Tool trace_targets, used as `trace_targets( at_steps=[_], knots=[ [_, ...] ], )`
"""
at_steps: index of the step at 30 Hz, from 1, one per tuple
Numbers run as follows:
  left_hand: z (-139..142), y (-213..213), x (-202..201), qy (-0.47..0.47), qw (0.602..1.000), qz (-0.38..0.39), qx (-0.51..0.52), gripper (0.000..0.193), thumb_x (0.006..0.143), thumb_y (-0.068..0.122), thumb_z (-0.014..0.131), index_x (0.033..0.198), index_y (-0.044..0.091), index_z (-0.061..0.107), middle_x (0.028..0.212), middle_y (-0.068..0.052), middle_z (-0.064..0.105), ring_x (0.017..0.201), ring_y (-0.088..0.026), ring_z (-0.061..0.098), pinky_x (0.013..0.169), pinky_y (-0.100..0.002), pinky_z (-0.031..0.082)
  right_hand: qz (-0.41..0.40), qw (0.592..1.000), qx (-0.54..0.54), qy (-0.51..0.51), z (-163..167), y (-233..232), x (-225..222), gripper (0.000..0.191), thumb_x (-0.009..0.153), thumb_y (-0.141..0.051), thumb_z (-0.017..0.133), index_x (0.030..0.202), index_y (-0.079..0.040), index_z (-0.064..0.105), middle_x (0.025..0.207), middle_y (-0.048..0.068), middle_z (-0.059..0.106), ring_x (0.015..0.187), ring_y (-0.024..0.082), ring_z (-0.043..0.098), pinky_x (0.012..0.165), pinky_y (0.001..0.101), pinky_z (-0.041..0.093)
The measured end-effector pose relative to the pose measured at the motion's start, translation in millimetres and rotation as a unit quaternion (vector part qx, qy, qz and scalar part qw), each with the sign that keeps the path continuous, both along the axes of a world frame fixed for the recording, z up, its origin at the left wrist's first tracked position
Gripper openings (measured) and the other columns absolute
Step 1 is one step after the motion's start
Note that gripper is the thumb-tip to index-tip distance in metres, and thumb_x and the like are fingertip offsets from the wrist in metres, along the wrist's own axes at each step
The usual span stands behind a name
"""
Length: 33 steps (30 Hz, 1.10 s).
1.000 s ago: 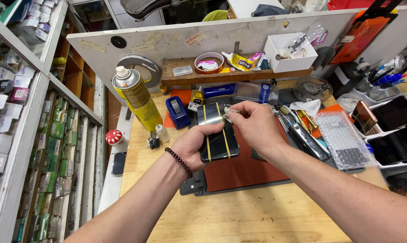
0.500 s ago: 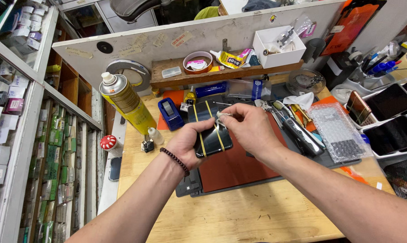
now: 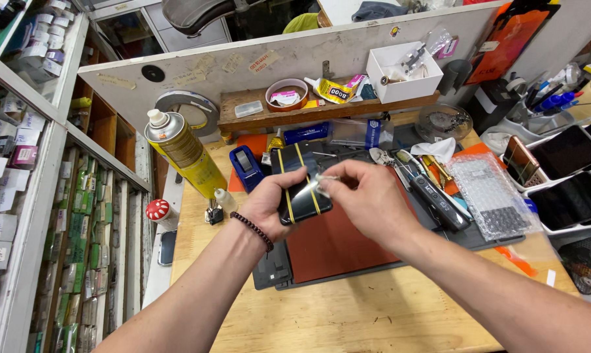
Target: The person uses a screwdriver to remove screws from a phone back cover, then wipes the phone body with a cloth. The person handles the phone chassis, back cover, and internal components on a workbench.
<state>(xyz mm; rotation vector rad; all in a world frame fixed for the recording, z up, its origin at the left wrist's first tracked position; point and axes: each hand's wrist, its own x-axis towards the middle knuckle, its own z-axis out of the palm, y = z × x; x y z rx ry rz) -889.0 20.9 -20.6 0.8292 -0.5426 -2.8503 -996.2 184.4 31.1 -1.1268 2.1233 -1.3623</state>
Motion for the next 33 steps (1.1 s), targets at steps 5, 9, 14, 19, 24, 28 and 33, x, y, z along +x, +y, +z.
trace_targets(
  at_steps=[5,9,14,19,24,28,33],
  knots=[
    [3,-9,4,-0.05,0.998,0.031,-0.018,0.017,0.096,0.016,0.067,0.107,0.002,0.065,0.096,-0.012,0.075,0.081,-0.023,0.076,0.077,-0.039,0.066,0.04,0.999,-0.007,-0.031,1,9,7,0.019,0.09,-0.02,0.072,0.098,-0.005,0.078,0.08,0.001,0.079,0.07,0.004,0.068,0.064,0.0234,0.055],
    [6,6,-6,0.016,0.999,-0.014,-0.037,0.021,0.096,0.013,0.065,0.113,0.001,0.068,0.097,-0.011,0.076,0.083,-0.022,0.076,0.078,-0.038,0.065,0.015,0.999,-0.049,-0.013,7,-11,-17,0.018,0.091,-0.019,0.071,0.099,-0.003,0.077,0.08,0.0,0.076,0.069,0.004,0.063,0.062,0.0232,0.052],
    [11,12,-19,-0.008,1.0,0.025,-0.01,0.021,0.099,0.017,0.064,0.113,0.001,0.066,0.101,-0.013,0.075,0.086,-0.025,0.076,0.082,-0.04,0.064,-0.012,0.998,-0.002,-0.057,0,-11,-21,0.018,0.093,-0.018,0.07,0.1,-0.004,0.077,0.075,0.0,0.071,0.063,0.006,0.056,0.056,0.0258,0.047],
    [6,7,-20,-0.009,0.998,0.042,0.054,0.034,0.101,0.024,0.054,0.121,-0.003,0.061,0.11,-0.018,0.071,0.1,-0.031,0.072,0.093,-0.048,0.06,0.022,0.989,-0.02,-0.145,6,12,-17,0.018,0.091,-0.017,0.071,0.1,-0.003,0.078,0.079,-0.001,0.071,0.068,0.005,0.058,0.06,0.0231,0.049],
    [-12,4,-33,-0.011,0.984,0.093,0.15,0.038,0.104,0.022,0.05,0.13,-0.005,0.052,0.116,-0.023,0.066,0.108,-0.036,0.066,0.098,-0.053,0.056,0.03,0.992,-0.07,-0.103,17,22,-8,0.013,0.091,-0.014,0.071,0.098,-0.005,0.078,0.08,0.001,0.071,0.072,0.009,0.063,0.065,0.0252,0.052],
    [-26,1,-46,-0.005,0.989,0.065,0.129,0.031,0.105,0.022,0.05,0.128,0.0,0.053,0.115,-0.02,0.068,0.103,-0.035,0.067,0.091,-0.052,0.057,0.058,0.943,-0.132,0.3,17,19,4,0.011,0.081,-0.011,0.079,0.091,-0.007,0.076,0.093,0.004,0.07,0.089,0.021,0.063,0.077,0.0332,0.053],
    [-32,-10,-44,-0.026,0.988,0.071,0.137,0.035,0.105,0.026,0.045,0.126,-0.002,0.052,0.112,-0.02,0.065,0.098,-0.033,0.066,0.087,-0.053,0.056,0.053,0.946,-0.102,0.302,16,15,7,0.011,0.08,-0.012,0.08,0.09,-0.009,0.077,0.093,0.002,0.071,0.092,0.024,0.061,0.079,0.0364,0.052]
  ],
)
